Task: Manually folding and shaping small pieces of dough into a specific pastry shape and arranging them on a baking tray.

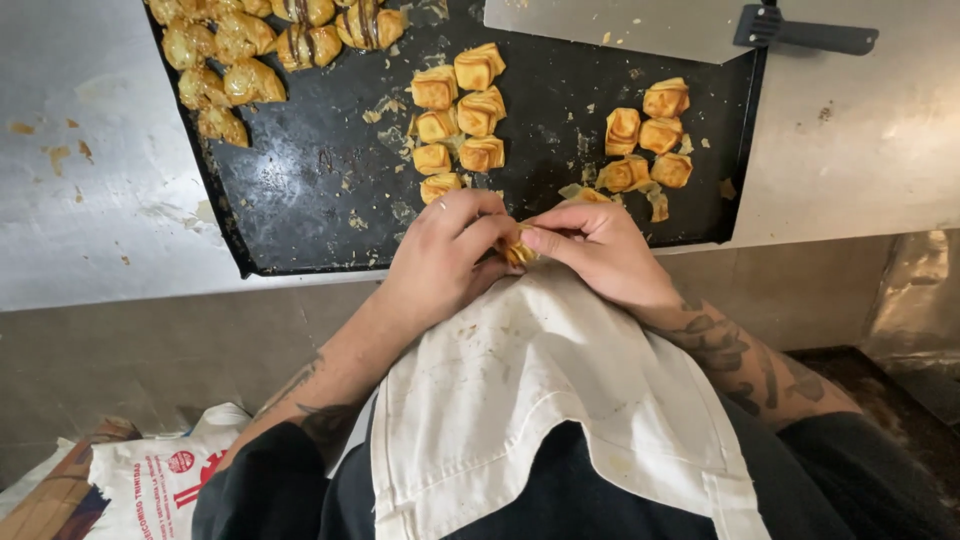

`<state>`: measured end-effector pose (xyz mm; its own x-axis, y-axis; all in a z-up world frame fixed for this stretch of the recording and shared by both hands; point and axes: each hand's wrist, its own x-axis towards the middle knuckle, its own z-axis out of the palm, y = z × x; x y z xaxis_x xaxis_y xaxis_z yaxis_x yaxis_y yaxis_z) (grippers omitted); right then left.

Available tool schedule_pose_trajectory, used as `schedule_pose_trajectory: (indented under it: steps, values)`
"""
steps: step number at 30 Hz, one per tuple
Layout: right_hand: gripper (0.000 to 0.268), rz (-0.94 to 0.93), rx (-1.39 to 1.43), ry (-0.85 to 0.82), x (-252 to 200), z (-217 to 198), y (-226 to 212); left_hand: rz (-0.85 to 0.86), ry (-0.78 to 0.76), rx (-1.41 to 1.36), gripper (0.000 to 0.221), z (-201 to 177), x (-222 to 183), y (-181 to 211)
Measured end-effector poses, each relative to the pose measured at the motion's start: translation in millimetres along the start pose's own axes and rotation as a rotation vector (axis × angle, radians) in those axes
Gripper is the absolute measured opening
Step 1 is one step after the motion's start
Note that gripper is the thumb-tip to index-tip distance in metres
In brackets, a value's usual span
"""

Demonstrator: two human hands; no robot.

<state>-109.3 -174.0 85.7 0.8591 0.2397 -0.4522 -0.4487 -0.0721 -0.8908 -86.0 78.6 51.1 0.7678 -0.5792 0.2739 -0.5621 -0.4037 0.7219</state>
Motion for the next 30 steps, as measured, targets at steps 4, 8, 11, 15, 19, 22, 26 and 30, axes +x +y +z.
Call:
schedule_pose_trajectory:
  steps: [4,8,11,15,19,22,26,30]
  values:
    - [0.021,-0.077,-0.068,-0.007,1.8,2.1,-2.0,0.002,-0.047,0.018,0.036,0.7,3.2,-5.7]
    - [0.021,-0.041,0.003,-0.028,-1.9,3.6,-0.9,0.005,-0.051,0.014,0.034,1.6,0.8,-4.2]
    - [0.024,0.048,0.114,-0.044,-4.1,2.0,7.1,0.033,-0.044,0.02,0.034,5.4,-5.0,-8.0]
    - [0.026,0.176,0.257,-0.032,-4.9,0.7,23.7,0.067,-0.014,-0.026,0.038,5.4,-9.0,-9.0]
    - [0.026,0.164,0.276,-0.001,-8.1,0.8,22.8,-0.011,0.068,-0.065,0.043,-2.0,-5.4,17.4]
    - [0.027,0.129,0.27,0.018,-8.9,-0.6,25.8,-0.074,0.11,-0.021,0.043,1.1,-7.1,27.8]
    - [0.03,0.128,0.266,0.092,-12.0,1.8,16.4,-0.161,0.251,-0.176,0.046,7.0,-3.4,41.8]
    - [0.031,0.115,0.293,0.076,-14.6,2.7,22.6,-0.185,0.306,-0.218,0.044,13.8,-5.0,47.2]
